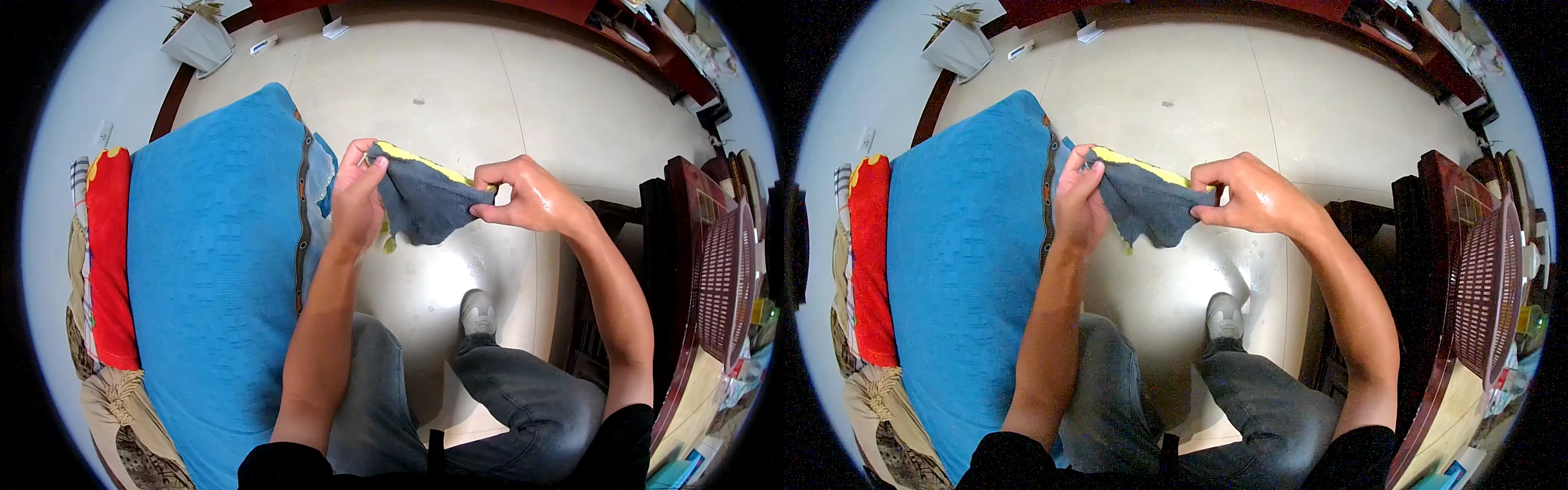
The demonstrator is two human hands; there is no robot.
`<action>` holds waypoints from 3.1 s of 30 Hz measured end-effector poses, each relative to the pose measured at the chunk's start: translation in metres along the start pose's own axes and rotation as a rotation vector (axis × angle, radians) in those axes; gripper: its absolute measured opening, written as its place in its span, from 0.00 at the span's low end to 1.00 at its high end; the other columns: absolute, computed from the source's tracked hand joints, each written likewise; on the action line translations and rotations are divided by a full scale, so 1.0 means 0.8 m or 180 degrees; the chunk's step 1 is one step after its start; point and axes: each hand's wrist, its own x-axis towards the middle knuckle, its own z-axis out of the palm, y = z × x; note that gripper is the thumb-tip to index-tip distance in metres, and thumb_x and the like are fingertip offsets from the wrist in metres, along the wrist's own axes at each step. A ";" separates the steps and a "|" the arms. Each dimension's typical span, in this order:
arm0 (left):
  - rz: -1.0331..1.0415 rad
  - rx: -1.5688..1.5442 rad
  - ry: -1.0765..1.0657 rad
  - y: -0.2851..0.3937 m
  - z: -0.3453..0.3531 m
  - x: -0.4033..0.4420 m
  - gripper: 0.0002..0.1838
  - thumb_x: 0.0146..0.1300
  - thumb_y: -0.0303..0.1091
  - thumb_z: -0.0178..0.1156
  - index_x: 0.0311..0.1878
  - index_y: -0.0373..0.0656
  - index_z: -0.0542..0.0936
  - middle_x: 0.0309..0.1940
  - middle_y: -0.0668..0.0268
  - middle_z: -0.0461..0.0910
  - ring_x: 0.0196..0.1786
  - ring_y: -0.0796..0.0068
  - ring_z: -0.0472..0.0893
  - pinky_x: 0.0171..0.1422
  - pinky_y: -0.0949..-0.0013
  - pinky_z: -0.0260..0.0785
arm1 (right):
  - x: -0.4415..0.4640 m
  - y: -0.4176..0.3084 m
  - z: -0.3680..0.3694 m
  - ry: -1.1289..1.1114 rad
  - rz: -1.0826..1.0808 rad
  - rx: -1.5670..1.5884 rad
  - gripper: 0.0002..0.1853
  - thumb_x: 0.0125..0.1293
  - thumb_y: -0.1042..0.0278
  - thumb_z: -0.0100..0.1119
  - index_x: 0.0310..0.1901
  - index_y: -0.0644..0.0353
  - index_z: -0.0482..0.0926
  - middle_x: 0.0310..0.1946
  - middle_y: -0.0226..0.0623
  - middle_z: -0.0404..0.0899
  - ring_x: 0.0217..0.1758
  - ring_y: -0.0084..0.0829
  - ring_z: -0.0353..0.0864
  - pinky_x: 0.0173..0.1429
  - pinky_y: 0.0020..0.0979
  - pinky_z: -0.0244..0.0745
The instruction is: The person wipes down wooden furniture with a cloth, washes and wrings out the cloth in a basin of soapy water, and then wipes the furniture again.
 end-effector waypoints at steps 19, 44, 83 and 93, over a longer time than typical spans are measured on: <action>0.0863 0.1840 0.0911 -0.008 0.004 0.004 0.12 0.74 0.27 0.61 0.55 0.35 0.73 0.43 0.59 0.86 0.37 0.76 0.85 0.40 0.77 0.73 | 0.008 0.016 -0.002 0.1677 0.0092 -0.0217 0.12 0.59 0.62 0.76 0.37 0.63 0.88 0.31 0.43 0.87 0.28 0.35 0.82 0.36 0.35 0.77; 0.0049 0.2910 -0.1663 -0.068 0.042 0.089 0.09 0.73 0.26 0.59 0.54 0.37 0.75 0.56 0.57 0.83 0.60 0.68 0.83 0.66 0.65 0.73 | -0.057 0.108 0.037 0.3255 0.0839 0.2545 0.07 0.71 0.69 0.63 0.46 0.61 0.81 0.45 0.38 0.87 0.45 0.32 0.89 0.44 0.30 0.84; -0.1193 0.4261 -0.0180 -0.343 -0.149 0.144 0.14 0.65 0.27 0.66 0.51 0.38 0.76 0.36 0.56 0.84 0.35 0.66 0.83 0.41 0.60 0.77 | 0.063 0.386 0.227 0.2231 0.2419 0.2049 0.12 0.59 0.68 0.69 0.44 0.61 0.84 0.33 0.35 0.85 0.37 0.32 0.84 0.47 0.33 0.78; 0.0459 0.5484 -0.3706 -0.278 -0.094 0.042 0.19 0.55 0.35 0.72 0.49 0.45 0.77 0.45 0.61 0.76 0.52 0.57 0.79 0.54 0.53 0.76 | 0.014 0.304 0.254 0.1470 0.0167 -0.0504 0.18 0.48 0.63 0.77 0.41 0.53 0.82 0.39 0.36 0.80 0.44 0.39 0.80 0.46 0.40 0.78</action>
